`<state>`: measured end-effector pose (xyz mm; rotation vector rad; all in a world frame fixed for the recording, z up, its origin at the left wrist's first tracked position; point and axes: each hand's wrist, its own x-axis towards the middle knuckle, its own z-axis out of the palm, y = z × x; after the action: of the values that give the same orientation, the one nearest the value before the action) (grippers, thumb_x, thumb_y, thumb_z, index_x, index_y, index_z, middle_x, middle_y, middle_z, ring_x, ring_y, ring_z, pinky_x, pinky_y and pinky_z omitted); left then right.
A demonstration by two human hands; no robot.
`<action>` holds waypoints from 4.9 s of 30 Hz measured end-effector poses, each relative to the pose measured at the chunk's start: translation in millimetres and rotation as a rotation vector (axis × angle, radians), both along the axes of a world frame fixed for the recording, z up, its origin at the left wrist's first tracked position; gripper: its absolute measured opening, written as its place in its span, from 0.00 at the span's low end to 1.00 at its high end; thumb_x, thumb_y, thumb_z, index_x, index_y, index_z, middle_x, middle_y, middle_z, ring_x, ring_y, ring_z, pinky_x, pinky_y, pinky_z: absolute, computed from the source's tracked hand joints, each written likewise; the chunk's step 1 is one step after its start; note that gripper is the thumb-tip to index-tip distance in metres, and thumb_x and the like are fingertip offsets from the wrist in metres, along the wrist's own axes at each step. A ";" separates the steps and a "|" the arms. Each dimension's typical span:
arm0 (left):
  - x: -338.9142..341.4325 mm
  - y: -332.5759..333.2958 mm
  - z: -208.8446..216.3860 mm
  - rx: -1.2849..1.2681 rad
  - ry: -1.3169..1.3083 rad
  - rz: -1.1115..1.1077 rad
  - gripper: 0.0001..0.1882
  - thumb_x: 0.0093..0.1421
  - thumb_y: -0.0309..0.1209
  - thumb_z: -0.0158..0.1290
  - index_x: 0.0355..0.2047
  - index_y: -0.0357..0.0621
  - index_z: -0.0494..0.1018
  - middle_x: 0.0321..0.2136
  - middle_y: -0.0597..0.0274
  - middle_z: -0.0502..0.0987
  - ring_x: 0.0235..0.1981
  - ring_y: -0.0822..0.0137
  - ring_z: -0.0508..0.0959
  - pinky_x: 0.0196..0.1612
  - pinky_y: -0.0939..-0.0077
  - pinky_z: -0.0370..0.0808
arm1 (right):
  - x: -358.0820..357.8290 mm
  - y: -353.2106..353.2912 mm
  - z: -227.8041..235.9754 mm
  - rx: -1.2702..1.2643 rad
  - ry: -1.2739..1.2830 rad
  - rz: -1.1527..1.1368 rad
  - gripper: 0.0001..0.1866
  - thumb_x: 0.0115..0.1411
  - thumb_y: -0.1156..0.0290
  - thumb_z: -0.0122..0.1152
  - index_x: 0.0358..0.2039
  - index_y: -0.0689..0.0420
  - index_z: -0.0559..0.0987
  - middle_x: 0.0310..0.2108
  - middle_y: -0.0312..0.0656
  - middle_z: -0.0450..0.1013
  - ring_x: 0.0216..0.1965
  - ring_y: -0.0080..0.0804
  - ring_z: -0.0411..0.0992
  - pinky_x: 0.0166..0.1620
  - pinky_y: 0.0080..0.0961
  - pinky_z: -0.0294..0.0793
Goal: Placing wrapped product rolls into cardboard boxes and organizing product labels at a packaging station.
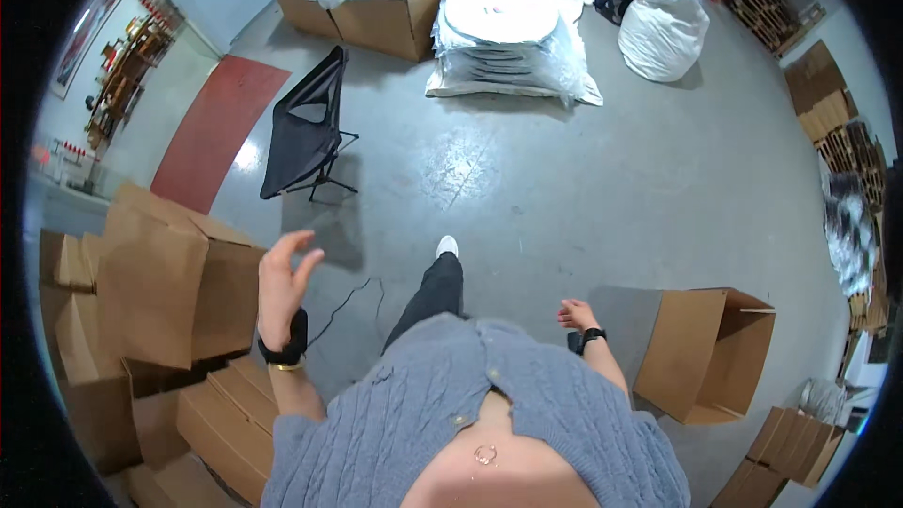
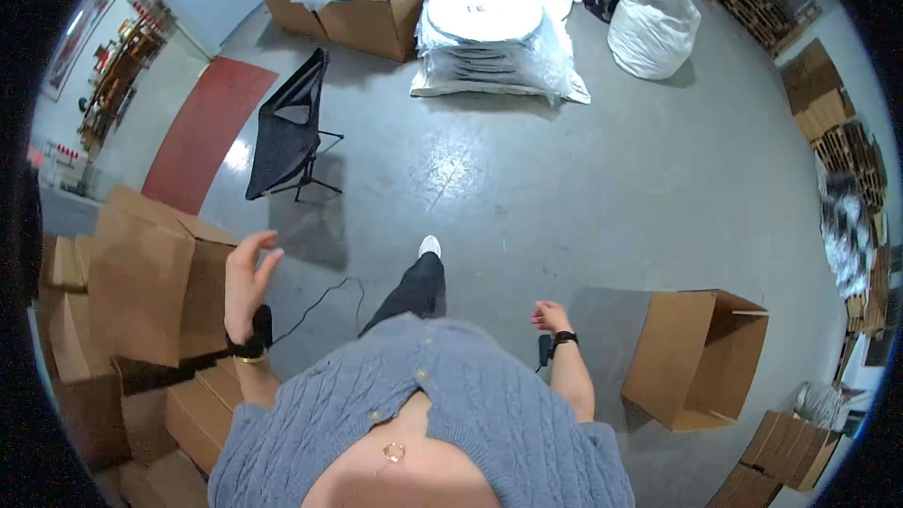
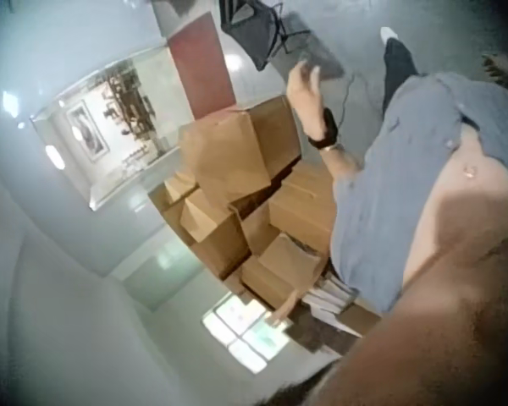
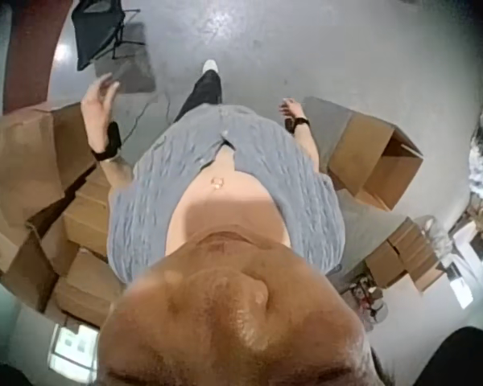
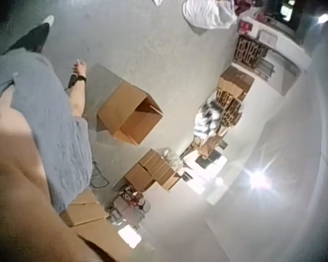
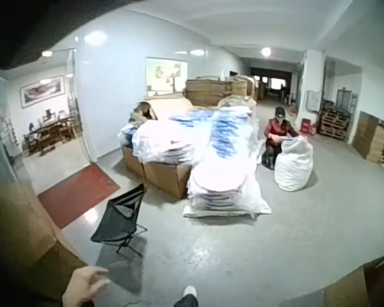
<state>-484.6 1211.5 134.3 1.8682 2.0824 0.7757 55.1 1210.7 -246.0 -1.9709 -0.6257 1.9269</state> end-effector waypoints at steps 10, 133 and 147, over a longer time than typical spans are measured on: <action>27.2 374.6 -6.5 0.006 -0.047 -0.385 0.16 0.52 0.32 0.60 0.39 0.39 0.74 0.34 0.51 0.77 0.35 0.55 0.78 0.36 0.68 0.73 | 32.2 15.0 18.8 0.023 -0.113 -0.650 0.10 0.62 0.65 0.50 0.34 0.59 0.71 0.28 0.44 0.73 0.22 0.31 0.71 0.22 0.27 0.72; 128.5 1075.3 -578.2 -0.093 -2.128 1.509 0.34 0.59 0.43 0.52 0.58 0.34 0.58 0.54 0.51 0.68 0.54 0.55 0.68 0.59 0.64 0.64 | -239.1 1597.2 -87.7 0.442 -0.247 1.164 0.23 0.48 0.66 0.66 0.41 0.69 0.75 0.33 0.40 0.76 0.31 0.23 0.73 0.37 0.20 0.71; 141.8 1015.4 -548.4 -0.057 -0.544 1.006 0.20 0.63 0.36 0.45 0.49 0.32 0.69 0.44 0.54 0.73 0.46 0.63 0.73 0.50 0.70 0.68 | -207.5 1557.3 -68.7 0.660 -0.131 1.127 0.18 0.55 0.62 0.62 0.41 0.61 0.72 0.29 0.28 0.66 0.29 0.14 0.62 0.33 0.14 0.62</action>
<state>-342.8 2226.9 -414.1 0.3587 2.4923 1.2049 -152.4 2768.0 -314.7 -1.3590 -2.4029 1.6231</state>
